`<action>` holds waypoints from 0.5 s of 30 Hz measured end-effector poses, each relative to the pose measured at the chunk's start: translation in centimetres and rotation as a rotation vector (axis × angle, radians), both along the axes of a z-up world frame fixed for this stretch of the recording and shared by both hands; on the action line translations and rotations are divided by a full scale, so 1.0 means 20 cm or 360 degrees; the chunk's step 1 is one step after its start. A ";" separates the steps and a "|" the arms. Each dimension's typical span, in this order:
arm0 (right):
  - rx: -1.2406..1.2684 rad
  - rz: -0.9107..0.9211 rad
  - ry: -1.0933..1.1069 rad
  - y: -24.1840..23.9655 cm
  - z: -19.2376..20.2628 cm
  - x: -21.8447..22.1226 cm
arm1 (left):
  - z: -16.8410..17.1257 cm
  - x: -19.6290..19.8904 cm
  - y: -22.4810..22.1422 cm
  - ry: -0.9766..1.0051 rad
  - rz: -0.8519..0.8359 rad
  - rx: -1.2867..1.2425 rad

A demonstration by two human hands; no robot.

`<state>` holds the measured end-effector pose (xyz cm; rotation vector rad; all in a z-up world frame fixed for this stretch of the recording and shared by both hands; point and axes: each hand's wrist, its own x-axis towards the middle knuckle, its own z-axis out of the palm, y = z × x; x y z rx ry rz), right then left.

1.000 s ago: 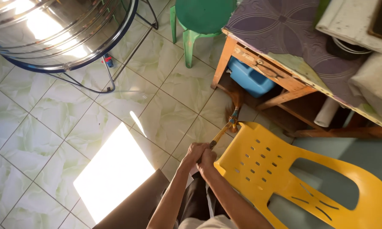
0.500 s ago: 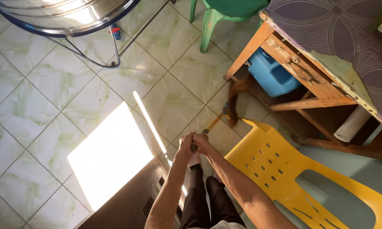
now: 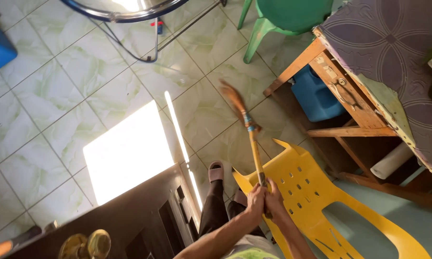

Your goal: Sweep the tiled floor using a broom, moving chairs and navigating around storage tanks.

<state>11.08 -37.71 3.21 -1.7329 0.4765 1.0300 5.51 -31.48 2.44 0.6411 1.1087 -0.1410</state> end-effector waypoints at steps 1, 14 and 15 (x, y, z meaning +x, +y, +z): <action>0.0006 0.0022 0.0003 0.05 -0.07 0.04 | -0.15 0.03 0.02 0.0003 0.0022 0.0006; 0.0378 0.0360 0.0644 0.93 -0.83 -0.03 | -0.26 0.16 0.84 0.0523 0.0697 0.0067; 0.0382 0.0394 0.0775 0.99 -0.88 -0.01 | -0.25 0.19 0.93 0.0576 0.0755 0.0077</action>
